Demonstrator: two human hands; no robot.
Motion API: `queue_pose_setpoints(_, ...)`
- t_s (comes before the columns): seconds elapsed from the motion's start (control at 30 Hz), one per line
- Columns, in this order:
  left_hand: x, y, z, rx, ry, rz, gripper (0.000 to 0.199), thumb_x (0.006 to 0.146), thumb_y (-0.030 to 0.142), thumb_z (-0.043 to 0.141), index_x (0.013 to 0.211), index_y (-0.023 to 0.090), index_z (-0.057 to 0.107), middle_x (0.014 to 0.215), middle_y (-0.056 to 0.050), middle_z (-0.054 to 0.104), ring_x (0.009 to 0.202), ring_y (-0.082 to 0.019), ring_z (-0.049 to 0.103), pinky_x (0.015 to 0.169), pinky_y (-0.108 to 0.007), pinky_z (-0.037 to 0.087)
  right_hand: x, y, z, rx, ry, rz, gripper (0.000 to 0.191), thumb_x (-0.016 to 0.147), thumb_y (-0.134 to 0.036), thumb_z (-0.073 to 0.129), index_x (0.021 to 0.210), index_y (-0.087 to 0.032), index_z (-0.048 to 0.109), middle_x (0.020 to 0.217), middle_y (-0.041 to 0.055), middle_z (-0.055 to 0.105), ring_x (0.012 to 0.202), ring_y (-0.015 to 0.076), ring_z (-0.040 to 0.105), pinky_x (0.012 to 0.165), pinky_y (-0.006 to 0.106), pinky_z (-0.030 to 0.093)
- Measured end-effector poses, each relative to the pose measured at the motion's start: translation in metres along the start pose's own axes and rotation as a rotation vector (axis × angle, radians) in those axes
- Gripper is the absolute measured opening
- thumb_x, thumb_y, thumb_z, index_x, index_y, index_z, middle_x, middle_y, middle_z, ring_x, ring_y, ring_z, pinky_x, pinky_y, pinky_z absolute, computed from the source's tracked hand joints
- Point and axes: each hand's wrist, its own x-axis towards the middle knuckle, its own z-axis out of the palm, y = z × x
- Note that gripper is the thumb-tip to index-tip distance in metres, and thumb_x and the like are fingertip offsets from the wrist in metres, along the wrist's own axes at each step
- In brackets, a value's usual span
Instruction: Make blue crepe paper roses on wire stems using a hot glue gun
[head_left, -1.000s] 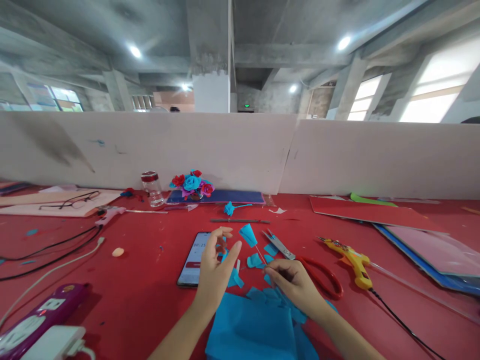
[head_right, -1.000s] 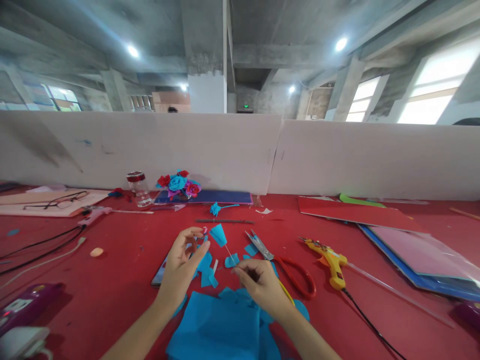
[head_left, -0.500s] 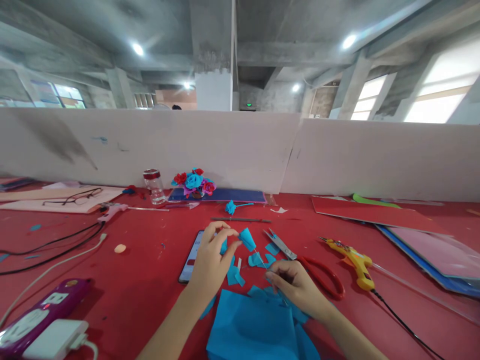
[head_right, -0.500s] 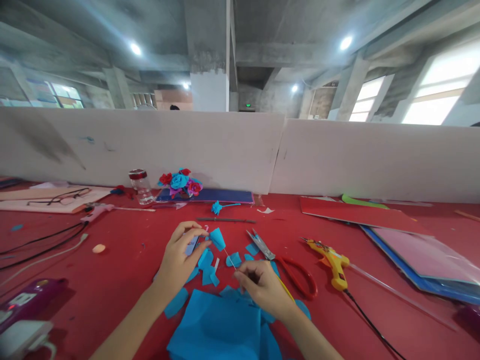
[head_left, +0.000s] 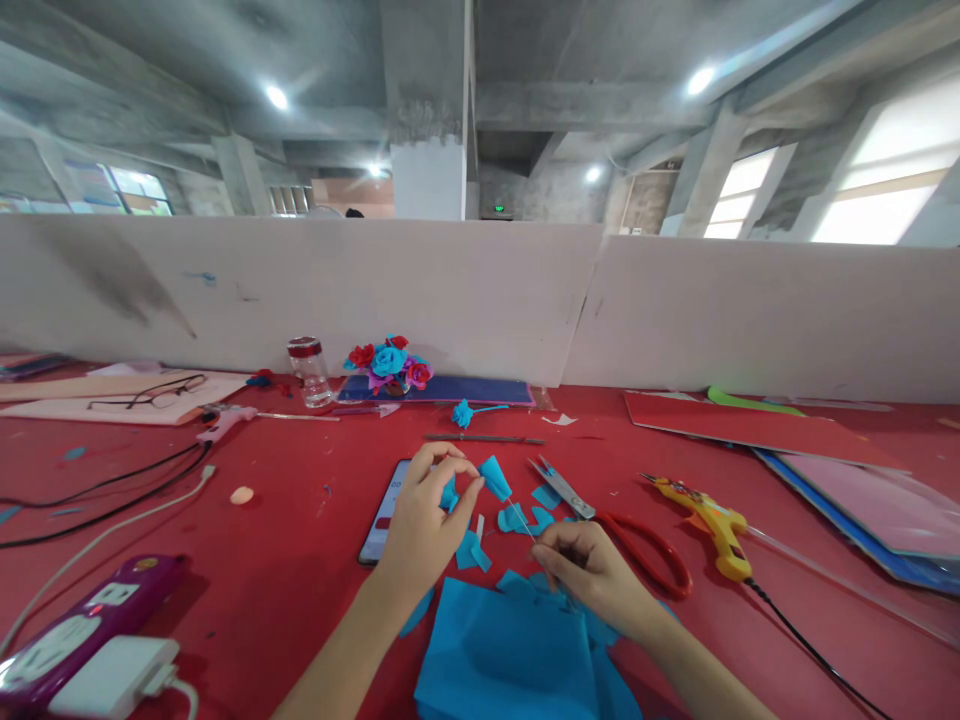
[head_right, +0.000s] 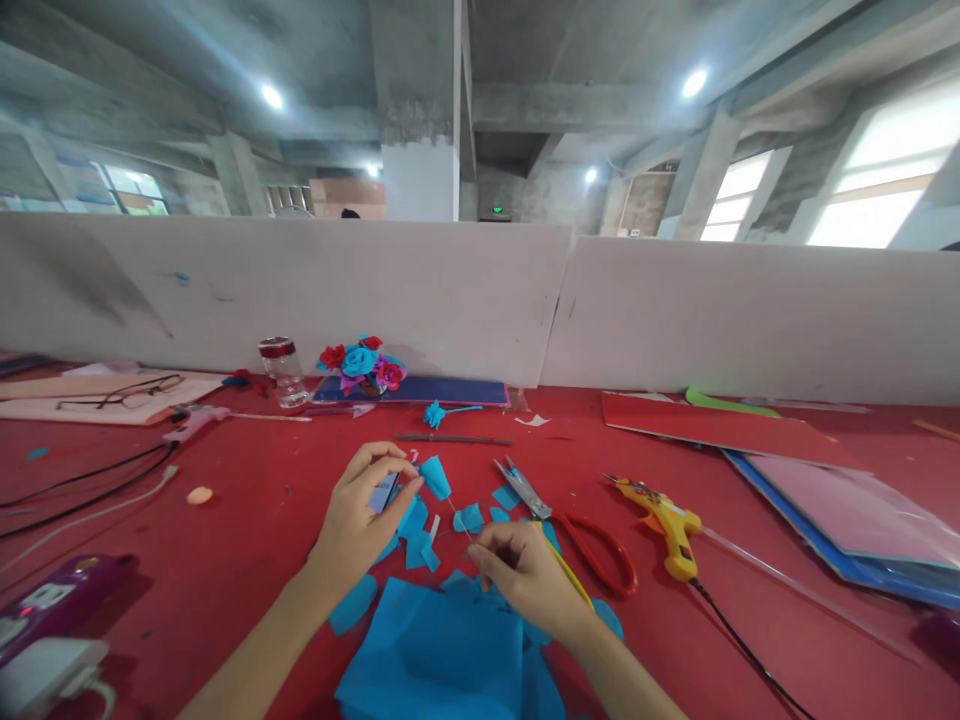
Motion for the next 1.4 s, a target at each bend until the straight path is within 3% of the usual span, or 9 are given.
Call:
queue_pose_setpoints(0.4, -0.0002, -0.0035, 0.0018, 0.043, -0.018, 0.039, 0.001, 0.078, 0.022, 0.06, 0.078, 0.021, 0.06, 0.093, -0.004, 0.051, 0.087, -0.019, 0.055, 0.074, -0.031, 0.047, -0.0009, 0.0005, 0.0015, 0.057, -0.025, 0.029, 0.04, 0.081, -0.049, 0.049, 0.057, -0.017, 0.048, 0.047, -0.0038, 0.046, 0.039, 0.0051, 0.033, 0.038, 0.018, 0.024)
queue_pose_setpoints(1.1, -0.0038, -0.0027, 0.0036, 0.131, -0.025, 0.122, 0.006, 0.083, 0.02, 0.053, 0.079, 0.02, 0.058, 0.095, -0.005, 0.05, 0.086, -0.018, 0.054, 0.078, -0.033, 0.046, -0.0009, -0.0047, 0.0047, 0.057, -0.042, 0.065, 0.04, 0.079, -0.052, 0.049, 0.061, -0.017, 0.049, 0.047, -0.0034, 0.047, 0.039, 0.0053, 0.033, 0.038, 0.019, 0.024)
queue_pose_setpoints(1.23, -0.0051, -0.0004, 0.0033, 0.108, 0.007, 0.136, 0.004, 0.083, 0.022, 0.054, 0.084, 0.02, 0.057, 0.094, -0.005, 0.051, 0.087, -0.019, 0.055, 0.078, -0.033, 0.047, -0.0009, -0.0025, 0.0063, 0.062, -0.026, 0.075, 0.041, 0.078, -0.053, 0.05, 0.061, -0.017, 0.05, 0.046, -0.0032, 0.047, 0.04, 0.0056, 0.035, 0.039, 0.019, 0.026)
queue_pose_setpoints(1.33, -0.0058, 0.0029, 0.0021, 0.065, 0.095, 0.149, 0.013, 0.081, 0.022, 0.056, 0.093, 0.019, 0.056, 0.094, -0.006, 0.052, 0.087, -0.018, 0.055, 0.077, -0.031, 0.047, -0.0004, 0.001, 0.0058, 0.077, -0.012, 0.053, 0.041, 0.078, -0.054, 0.05, 0.061, -0.016, 0.051, 0.047, -0.0029, 0.048, 0.039, 0.0055, 0.035, 0.038, 0.018, 0.025)
queue_pose_setpoints(1.4, -0.0059, 0.0043, 0.0018, 0.037, 0.101, 0.152, 0.009, 0.081, 0.021, 0.056, 0.089, 0.019, 0.057, 0.088, -0.005, 0.055, 0.081, -0.017, 0.056, 0.074, -0.029, 0.047, -0.0001, 0.0027, 0.0048, 0.083, -0.01, 0.043, 0.04, 0.079, -0.053, 0.05, 0.061, -0.017, 0.05, 0.047, -0.0034, 0.047, 0.038, 0.0051, 0.034, 0.037, 0.018, 0.024)
